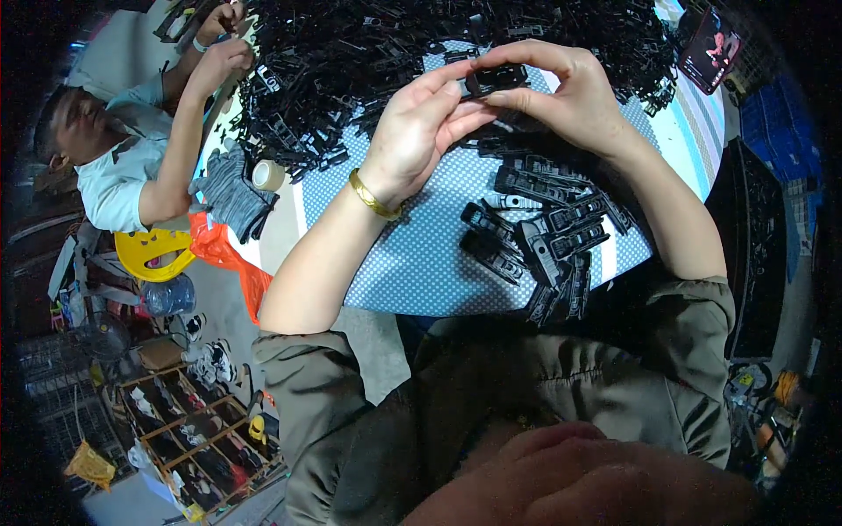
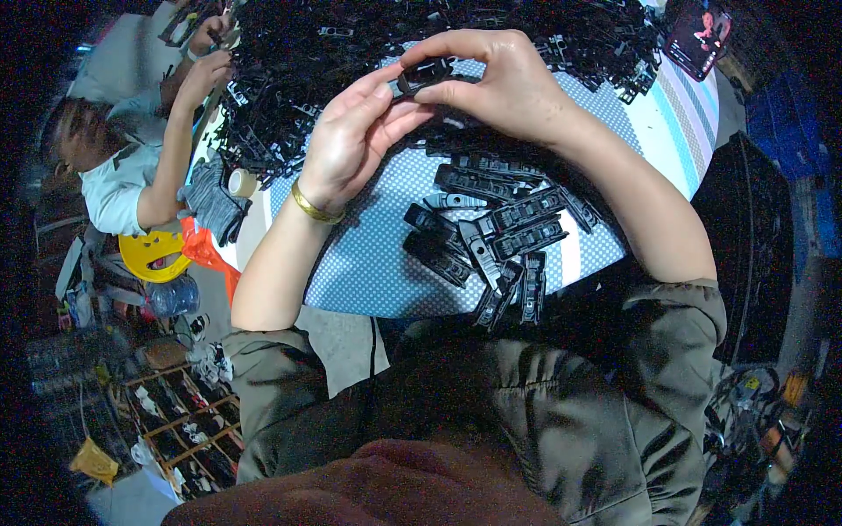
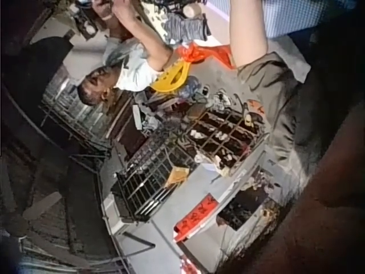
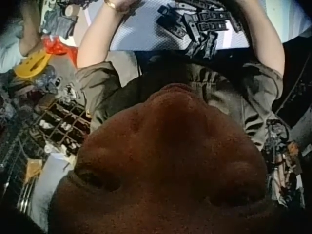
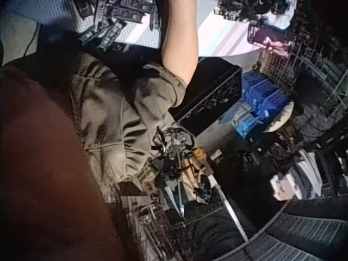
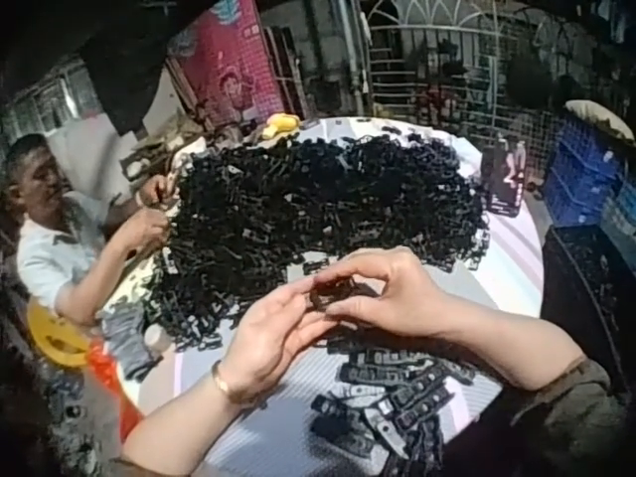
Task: Sorting small black plastic components and organizing them into stacks on a workbench.
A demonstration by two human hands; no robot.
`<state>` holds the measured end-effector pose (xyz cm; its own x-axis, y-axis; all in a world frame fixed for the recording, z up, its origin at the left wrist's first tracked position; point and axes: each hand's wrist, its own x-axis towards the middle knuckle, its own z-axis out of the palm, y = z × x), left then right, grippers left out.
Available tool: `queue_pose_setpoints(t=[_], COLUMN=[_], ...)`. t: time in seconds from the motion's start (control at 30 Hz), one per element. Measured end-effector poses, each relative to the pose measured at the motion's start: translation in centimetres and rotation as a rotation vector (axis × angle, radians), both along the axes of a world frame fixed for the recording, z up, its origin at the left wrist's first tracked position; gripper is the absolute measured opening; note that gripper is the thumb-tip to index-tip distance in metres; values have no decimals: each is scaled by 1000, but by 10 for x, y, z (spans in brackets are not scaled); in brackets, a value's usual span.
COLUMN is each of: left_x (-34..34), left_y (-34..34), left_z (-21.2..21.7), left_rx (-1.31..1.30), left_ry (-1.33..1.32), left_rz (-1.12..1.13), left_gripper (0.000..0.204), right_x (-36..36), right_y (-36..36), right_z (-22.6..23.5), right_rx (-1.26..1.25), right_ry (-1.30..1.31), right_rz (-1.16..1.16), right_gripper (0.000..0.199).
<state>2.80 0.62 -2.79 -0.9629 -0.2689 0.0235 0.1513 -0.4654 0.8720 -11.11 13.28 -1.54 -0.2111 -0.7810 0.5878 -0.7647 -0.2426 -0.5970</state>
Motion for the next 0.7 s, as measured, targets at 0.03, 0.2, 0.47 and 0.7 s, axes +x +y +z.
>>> queue_pose_setpoints(t=[0.03, 0.2, 0.47, 0.7], left_x=[0, 1, 0, 8], left_y=[0, -2, 2, 1], left_z=[0, -1, 4, 15], left_rx=[8, -91, -259, -502], left_ry=[-2, -8, 59, 67], left_rz=[6, 16, 155, 152], left_gripper=[36, 32, 39, 46], right_x=[0, 1, 2, -3], right_y=[0, -4, -10, 1], right_z=[0, -6, -10, 6], right_rx=[1, -57, -134, 319], right_ry=[1, -23, 105, -448], right_rz=[2, 37, 36, 138], right_gripper=[30, 32, 36, 36])
